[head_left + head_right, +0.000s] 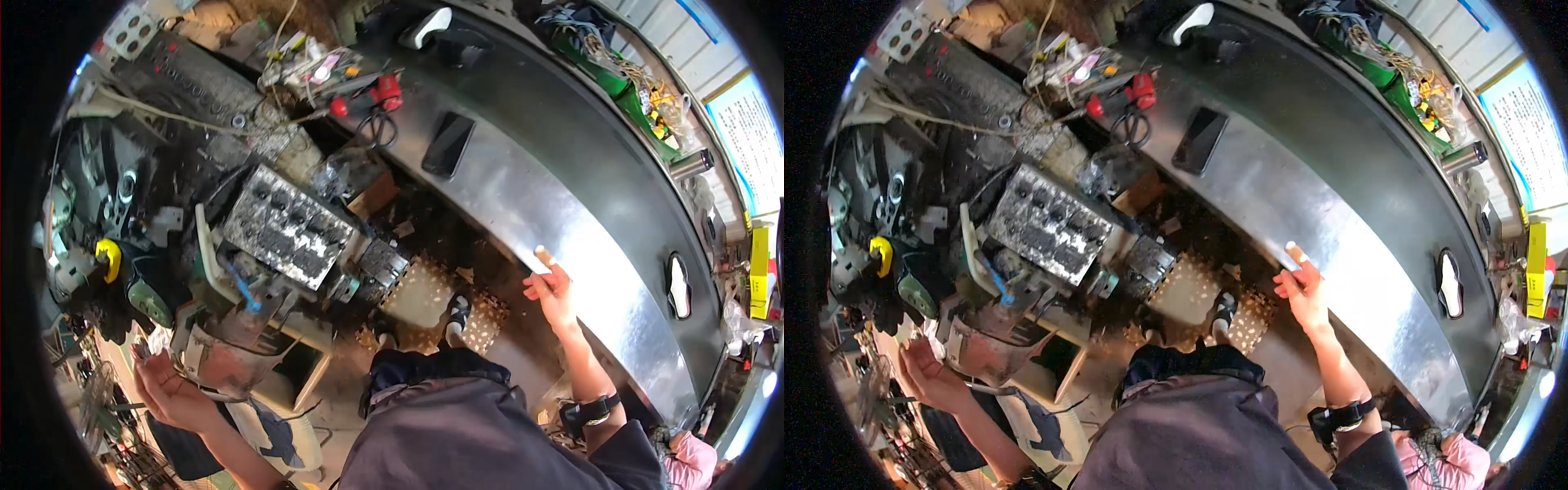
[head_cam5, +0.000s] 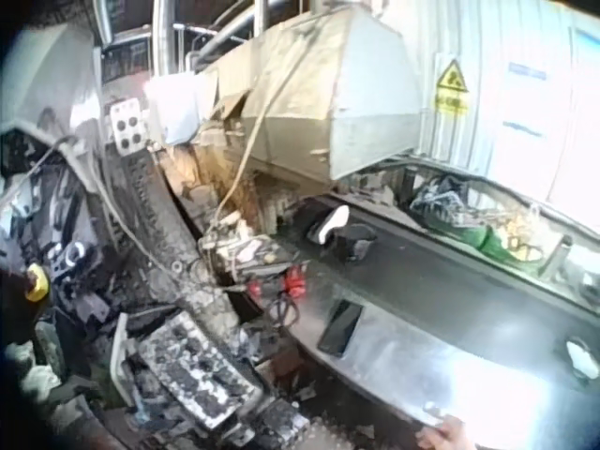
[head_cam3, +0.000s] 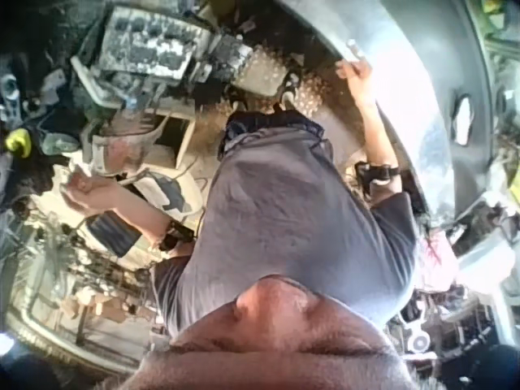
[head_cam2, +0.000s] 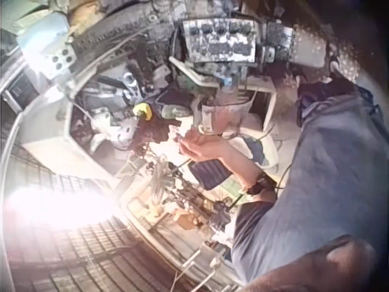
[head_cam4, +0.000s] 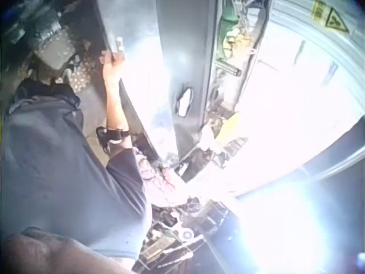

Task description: Using a lasting machine and a conveyor belt to manufacture shoes.

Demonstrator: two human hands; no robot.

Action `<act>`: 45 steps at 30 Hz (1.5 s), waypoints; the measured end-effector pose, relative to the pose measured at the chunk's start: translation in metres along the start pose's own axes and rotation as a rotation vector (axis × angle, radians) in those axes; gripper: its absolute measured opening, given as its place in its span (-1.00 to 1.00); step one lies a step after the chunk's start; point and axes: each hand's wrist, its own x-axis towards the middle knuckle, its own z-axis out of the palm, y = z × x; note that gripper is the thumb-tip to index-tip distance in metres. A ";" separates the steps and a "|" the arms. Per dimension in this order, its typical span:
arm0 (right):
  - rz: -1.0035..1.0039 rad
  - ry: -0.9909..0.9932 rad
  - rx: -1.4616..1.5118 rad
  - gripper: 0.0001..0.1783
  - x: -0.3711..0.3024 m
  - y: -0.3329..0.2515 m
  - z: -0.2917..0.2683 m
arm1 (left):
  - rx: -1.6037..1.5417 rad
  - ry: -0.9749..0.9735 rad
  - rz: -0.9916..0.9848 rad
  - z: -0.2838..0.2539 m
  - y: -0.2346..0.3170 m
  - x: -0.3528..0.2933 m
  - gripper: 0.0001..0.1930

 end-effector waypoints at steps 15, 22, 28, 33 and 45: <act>0.172 0.173 0.114 -0.60 0.017 0.060 -0.105 | 0.208 -1.065 -0.191 0.275 -0.029 -0.145 -0.84; 0.174 0.275 0.289 -0.47 0.019 0.071 -0.105 | 0.274 -1.655 -0.246 0.453 -0.101 -0.209 -0.63; 0.136 0.256 0.342 -0.35 0.069 -0.005 -0.085 | 0.536 -1.692 0.398 0.615 -0.158 -0.216 -0.09; 0.151 0.252 0.525 -0.33 0.117 -0.055 -0.063 | 0.894 -1.807 0.627 0.725 -0.193 -0.212 0.00; 0.356 0.386 1.509 -0.01 0.200 -0.112 -0.067 | 0.640 -1.294 0.595 0.843 -0.303 -0.182 -0.12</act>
